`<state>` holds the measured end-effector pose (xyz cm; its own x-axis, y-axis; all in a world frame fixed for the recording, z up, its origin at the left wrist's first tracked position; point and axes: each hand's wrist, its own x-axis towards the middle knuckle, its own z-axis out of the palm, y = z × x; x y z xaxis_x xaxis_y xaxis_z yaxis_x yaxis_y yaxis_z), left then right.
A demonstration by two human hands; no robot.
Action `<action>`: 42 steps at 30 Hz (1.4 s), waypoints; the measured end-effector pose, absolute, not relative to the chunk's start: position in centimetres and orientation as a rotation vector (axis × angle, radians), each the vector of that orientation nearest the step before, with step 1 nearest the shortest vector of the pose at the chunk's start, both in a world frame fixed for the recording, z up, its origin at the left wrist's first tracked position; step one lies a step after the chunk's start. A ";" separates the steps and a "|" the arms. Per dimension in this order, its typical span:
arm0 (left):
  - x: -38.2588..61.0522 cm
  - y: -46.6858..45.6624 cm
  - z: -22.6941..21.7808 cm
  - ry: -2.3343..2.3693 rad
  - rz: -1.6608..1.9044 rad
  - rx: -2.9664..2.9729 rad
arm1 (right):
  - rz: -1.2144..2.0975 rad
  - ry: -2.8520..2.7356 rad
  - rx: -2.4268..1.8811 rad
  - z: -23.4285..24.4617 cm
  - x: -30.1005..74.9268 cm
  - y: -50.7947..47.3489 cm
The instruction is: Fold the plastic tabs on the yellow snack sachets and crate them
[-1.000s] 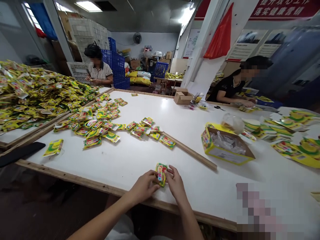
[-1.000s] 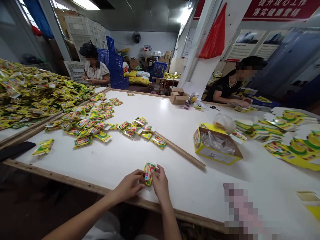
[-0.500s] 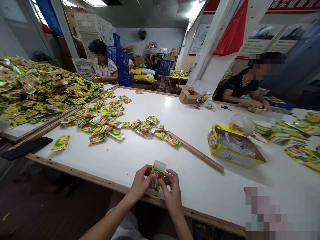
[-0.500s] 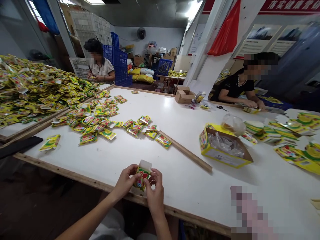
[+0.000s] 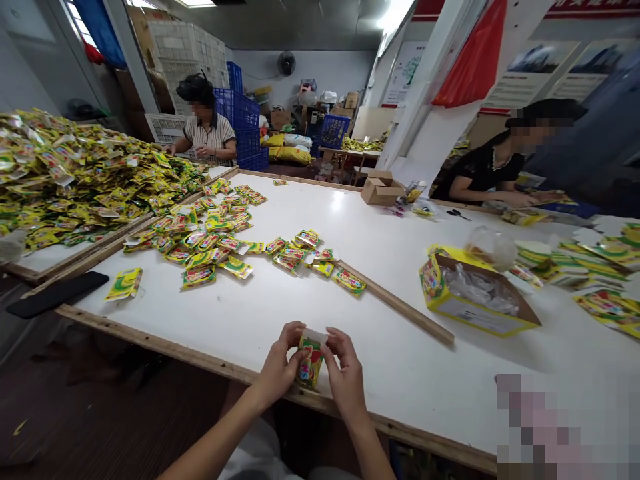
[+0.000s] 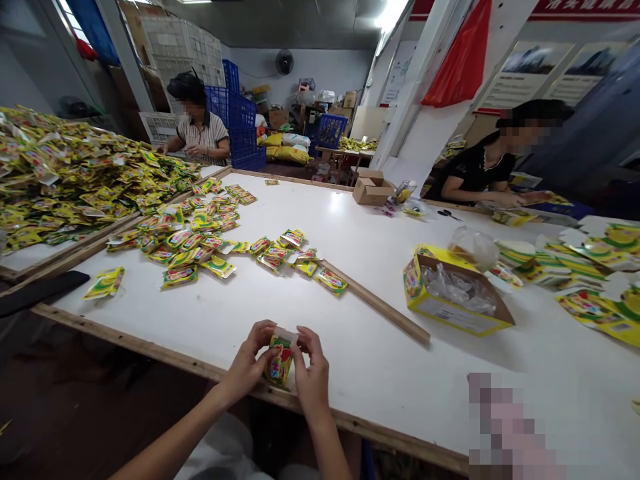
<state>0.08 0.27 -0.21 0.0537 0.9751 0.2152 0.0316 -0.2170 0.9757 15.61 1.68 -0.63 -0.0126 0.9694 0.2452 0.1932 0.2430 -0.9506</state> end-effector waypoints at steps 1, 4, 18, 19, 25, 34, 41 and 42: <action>0.0 0.3 -0.2 1.094 1.302 1.434 | 0.916 -1.488 -1.153 -0.6 15.7 1.7; -0.4 0.2 0.2 1.139 1.272 1.530 | 0.902 -1.598 -1.101 -0.5 15.8 1.4; 0.1 0.7 1.1 1.266 1.286 1.293 | 1.033 -1.503 -1.210 0.6 15.0 1.8; 0.1 0.7 0.9 1.240 1.289 1.277 | 1.051 -1.499 -1.192 0.5 15.0 1.8; -0.1 0.9 -0.1 1.094 1.309 1.125 | 1.129 -1.444 -1.122 0.4 14.9 1.6; -1.3 0.4 0.0 1.112 1.277 1.417 | 0.999 -1.515 -1.094 -0.3 15.5 1.1; -0.8 -0.1 -0.1 1.135 1.250 1.464 | 0.914 -1.487 -1.150 1.1 16.2 0.3; -1.0 0.0 -0.1 1.131 1.245 1.457 | 0.873 -1.492 -1.201 1.9 17.7 -0.1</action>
